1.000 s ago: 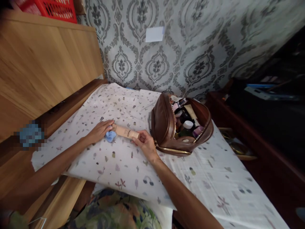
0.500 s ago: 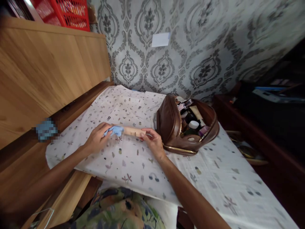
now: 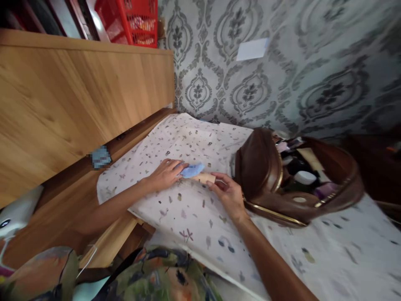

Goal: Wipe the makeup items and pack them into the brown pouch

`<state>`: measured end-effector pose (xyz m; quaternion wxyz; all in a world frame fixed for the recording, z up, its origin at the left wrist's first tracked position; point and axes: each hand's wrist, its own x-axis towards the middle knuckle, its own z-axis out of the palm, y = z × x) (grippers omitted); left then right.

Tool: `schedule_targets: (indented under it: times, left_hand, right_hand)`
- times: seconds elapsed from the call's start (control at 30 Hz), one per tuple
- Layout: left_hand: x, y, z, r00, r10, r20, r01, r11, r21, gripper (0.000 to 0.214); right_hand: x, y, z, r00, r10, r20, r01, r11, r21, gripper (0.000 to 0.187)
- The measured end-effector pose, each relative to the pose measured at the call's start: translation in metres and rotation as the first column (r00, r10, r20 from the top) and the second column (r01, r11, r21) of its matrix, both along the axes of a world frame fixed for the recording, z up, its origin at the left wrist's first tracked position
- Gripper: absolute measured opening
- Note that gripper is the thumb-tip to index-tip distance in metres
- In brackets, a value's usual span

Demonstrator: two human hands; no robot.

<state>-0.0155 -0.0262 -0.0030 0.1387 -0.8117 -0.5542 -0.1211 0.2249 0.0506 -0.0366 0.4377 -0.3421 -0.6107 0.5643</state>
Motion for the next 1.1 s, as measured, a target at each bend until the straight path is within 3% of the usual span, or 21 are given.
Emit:
schedule_targets:
  times: [0.17, 0.43, 0.57, 0.8, 0.97, 1.03, 1.1]
  left_hand:
    - [-0.041, -0.016, -0.004, 0.999, 0.051, 0.005, -0.05, 0.988, -0.146, 0.048]
    - [-0.044, -0.018, -0.02, 0.994, 0.062, 0.085, -0.048, 0.987, -0.155, 0.059]
    - [-0.045, -0.025, -0.008, 0.989, 0.042, 0.144, -0.008, 0.974, -0.226, 0.063]
    - [-0.055, -0.022, 0.022, 0.968, -0.012, 0.249, 0.106, 0.924, -0.367, 0.04]
    - [-0.033, 0.003, 0.028, 0.936, -0.012, 0.351, 0.109, 0.96, -0.259, 0.045]
    - [-0.011, 0.017, 0.031, 0.903, -0.082, 0.421, 0.185, 0.96, -0.21, 0.045]
    - [0.013, 0.03, 0.035, 0.878, -0.162, 0.451, 0.308, 0.911, -0.274, 0.035]
  right_hand:
    - [0.0, -0.002, 0.001, 0.999, 0.037, 0.027, -0.037, 0.999, 0.016, 0.06]
    - [-0.002, -0.004, 0.003, 0.984, 0.071, 0.161, -0.066, 0.997, -0.035, 0.066]
    - [-0.001, -0.004, 0.006, 0.973, 0.065, 0.223, -0.064, 0.998, -0.011, 0.064]
    - [0.003, -0.001, 0.005, 0.986, 0.056, 0.16, -0.045, 0.997, -0.068, 0.067]
    - [0.003, 0.001, 0.003, 0.989, 0.079, 0.124, -0.079, 0.997, -0.011, 0.064]
    - [0.002, 0.0, 0.003, 0.991, 0.092, 0.096, -0.092, 0.996, -0.003, 0.059]
    - [0.001, -0.002, 0.002, 0.992, 0.11, 0.058, -0.111, 0.994, 0.014, 0.054]
